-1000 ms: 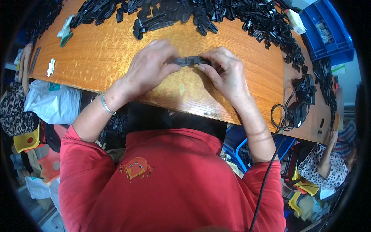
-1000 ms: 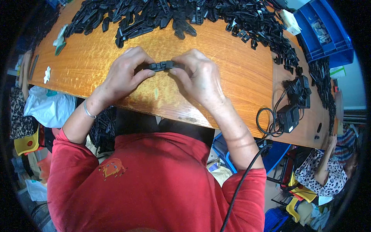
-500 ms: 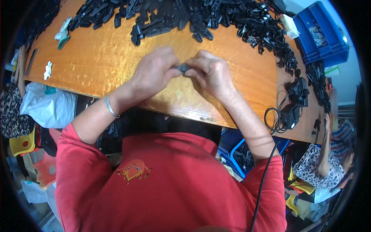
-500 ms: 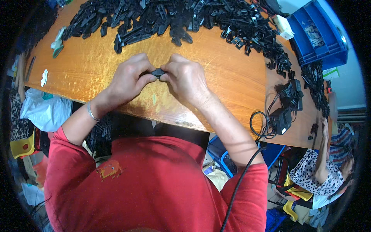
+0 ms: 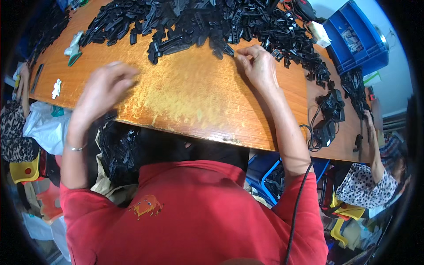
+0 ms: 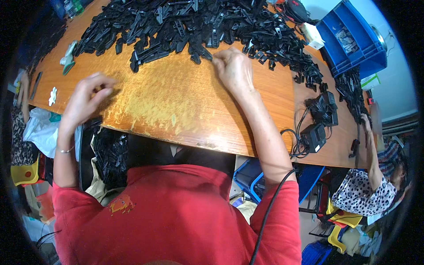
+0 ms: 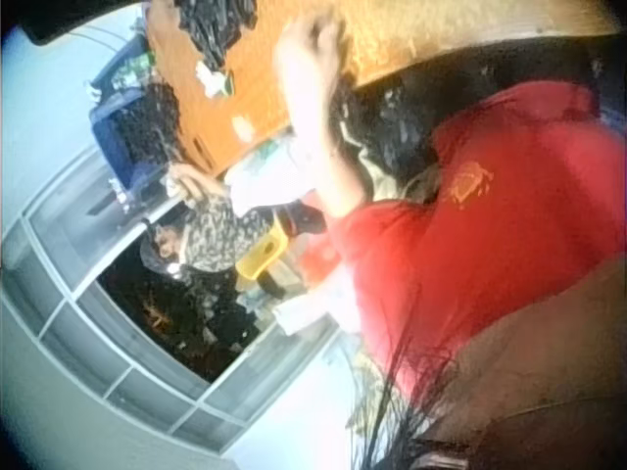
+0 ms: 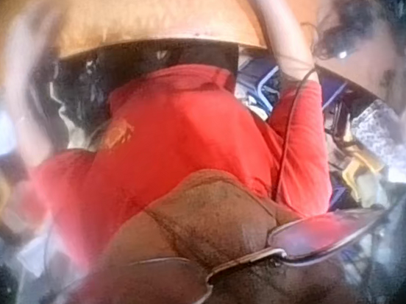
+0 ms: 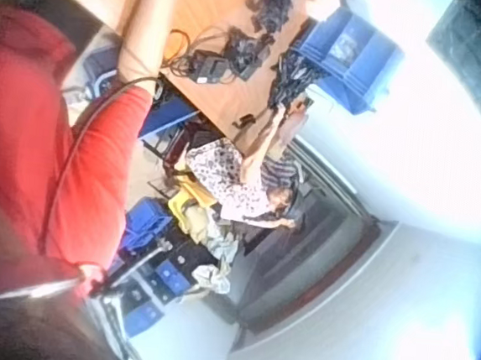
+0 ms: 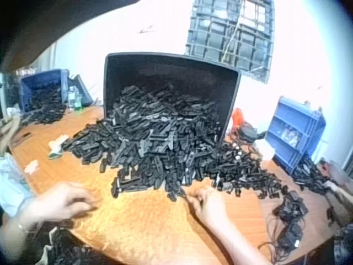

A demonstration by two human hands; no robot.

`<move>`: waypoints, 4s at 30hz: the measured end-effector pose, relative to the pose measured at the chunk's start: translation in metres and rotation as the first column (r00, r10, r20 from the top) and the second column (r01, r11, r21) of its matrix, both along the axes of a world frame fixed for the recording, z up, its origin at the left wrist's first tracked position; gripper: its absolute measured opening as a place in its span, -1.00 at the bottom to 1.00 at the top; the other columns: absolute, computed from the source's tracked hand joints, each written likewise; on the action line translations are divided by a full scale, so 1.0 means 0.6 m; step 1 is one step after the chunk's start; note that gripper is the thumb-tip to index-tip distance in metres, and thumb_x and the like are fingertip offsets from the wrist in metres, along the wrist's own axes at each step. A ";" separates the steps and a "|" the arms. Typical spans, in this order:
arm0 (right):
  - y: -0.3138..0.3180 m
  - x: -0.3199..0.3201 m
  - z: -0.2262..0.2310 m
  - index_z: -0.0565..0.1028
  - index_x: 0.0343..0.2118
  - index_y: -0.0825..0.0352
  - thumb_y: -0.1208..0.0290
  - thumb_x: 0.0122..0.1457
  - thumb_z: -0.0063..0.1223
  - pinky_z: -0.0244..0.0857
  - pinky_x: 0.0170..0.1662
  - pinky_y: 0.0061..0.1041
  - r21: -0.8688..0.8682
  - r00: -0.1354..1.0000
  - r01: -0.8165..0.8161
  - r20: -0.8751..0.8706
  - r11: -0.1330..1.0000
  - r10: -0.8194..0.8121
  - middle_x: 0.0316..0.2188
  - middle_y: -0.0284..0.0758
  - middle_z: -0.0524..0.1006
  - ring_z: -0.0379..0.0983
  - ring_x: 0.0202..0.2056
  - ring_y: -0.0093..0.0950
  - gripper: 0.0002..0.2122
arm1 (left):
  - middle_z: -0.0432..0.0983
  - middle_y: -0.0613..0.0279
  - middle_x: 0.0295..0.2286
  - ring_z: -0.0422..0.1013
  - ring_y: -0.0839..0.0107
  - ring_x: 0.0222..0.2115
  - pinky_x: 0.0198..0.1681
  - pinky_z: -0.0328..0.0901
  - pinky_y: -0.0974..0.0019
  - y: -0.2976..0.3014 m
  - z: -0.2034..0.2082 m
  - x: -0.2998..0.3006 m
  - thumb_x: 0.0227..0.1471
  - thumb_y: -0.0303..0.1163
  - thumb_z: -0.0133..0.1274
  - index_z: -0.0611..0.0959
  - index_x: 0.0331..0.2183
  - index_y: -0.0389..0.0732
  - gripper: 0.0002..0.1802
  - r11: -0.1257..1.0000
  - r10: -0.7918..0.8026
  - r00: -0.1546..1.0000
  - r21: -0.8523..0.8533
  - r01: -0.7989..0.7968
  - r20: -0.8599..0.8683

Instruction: The person assembles plastic components by fitting small plastic pieces together by hand and stacks the assembled parts in a row on the table.

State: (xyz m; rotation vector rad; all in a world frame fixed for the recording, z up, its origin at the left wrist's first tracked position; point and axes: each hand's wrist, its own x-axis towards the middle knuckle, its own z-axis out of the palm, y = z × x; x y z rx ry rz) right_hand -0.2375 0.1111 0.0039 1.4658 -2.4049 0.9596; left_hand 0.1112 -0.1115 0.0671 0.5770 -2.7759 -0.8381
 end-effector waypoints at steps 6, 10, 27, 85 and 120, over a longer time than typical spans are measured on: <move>-0.057 -0.055 -0.021 0.76 -0.12 0.22 0.47 0.20 0.33 0.53 -0.06 -0.20 -0.029 0.975 0.173 -0.137 0.984 -0.176 -0.13 -0.20 0.66 0.67 -0.15 -0.15 -0.81 | 0.56 0.04 -0.15 0.53 0.01 -0.10 -0.04 0.47 0.05 0.036 -0.097 -0.243 0.16 -0.52 0.19 0.68 -0.05 -0.26 -0.71 0.860 -0.369 0.884 -0.466 0.209 -0.285; -0.079 -0.085 -0.020 0.71 0.00 0.17 0.38 0.27 0.25 0.51 0.04 -0.16 0.085 0.944 0.257 -0.234 0.963 -0.231 -0.02 -0.18 0.61 0.60 -0.01 -0.12 -0.75 | 0.54 0.11 -0.14 0.50 0.07 -0.07 -0.06 0.47 0.06 0.045 -0.120 -0.330 0.15 -0.54 0.14 0.67 -0.06 -0.23 -0.71 0.818 -0.417 0.857 -0.536 0.209 -0.302; 0.052 -0.070 -0.006 0.73 -0.11 0.29 0.41 0.18 0.34 0.53 0.07 -0.26 -0.024 0.987 0.031 0.156 0.999 -0.027 -0.16 -0.10 0.73 0.69 -0.07 -0.18 -0.77 | 0.53 0.06 -0.27 0.49 -0.01 -0.17 -0.09 0.39 0.00 0.130 -0.105 -0.272 0.13 -0.38 0.30 0.64 -0.13 -0.23 -0.72 0.859 -0.457 0.860 -0.362 0.361 -0.227; 0.125 0.079 -0.015 0.63 -0.21 0.39 0.66 0.22 0.13 0.45 -0.23 -0.42 0.061 0.971 -0.119 0.215 0.991 0.103 -0.38 -0.33 0.60 0.57 -0.33 -0.47 -0.87 | 0.50 0.07 -0.35 0.48 0.04 -0.26 -0.18 0.38 0.08 0.147 -0.140 -0.255 0.09 -0.41 0.33 0.67 -0.23 -0.25 -0.77 0.879 -0.472 0.786 -0.280 0.385 -0.400; 0.159 0.373 -0.326 0.60 -0.22 0.37 0.52 0.17 0.07 0.58 -0.13 -0.09 0.709 0.973 -0.198 0.225 0.677 0.050 -0.23 0.03 0.69 0.70 -0.21 -0.04 -0.84 | 0.56 0.07 -0.31 0.51 0.03 -0.18 -0.08 0.42 0.04 0.141 -0.162 -0.246 0.10 -0.33 0.31 0.72 -0.24 -0.22 -0.79 0.893 -0.446 0.795 -0.271 0.360 -0.411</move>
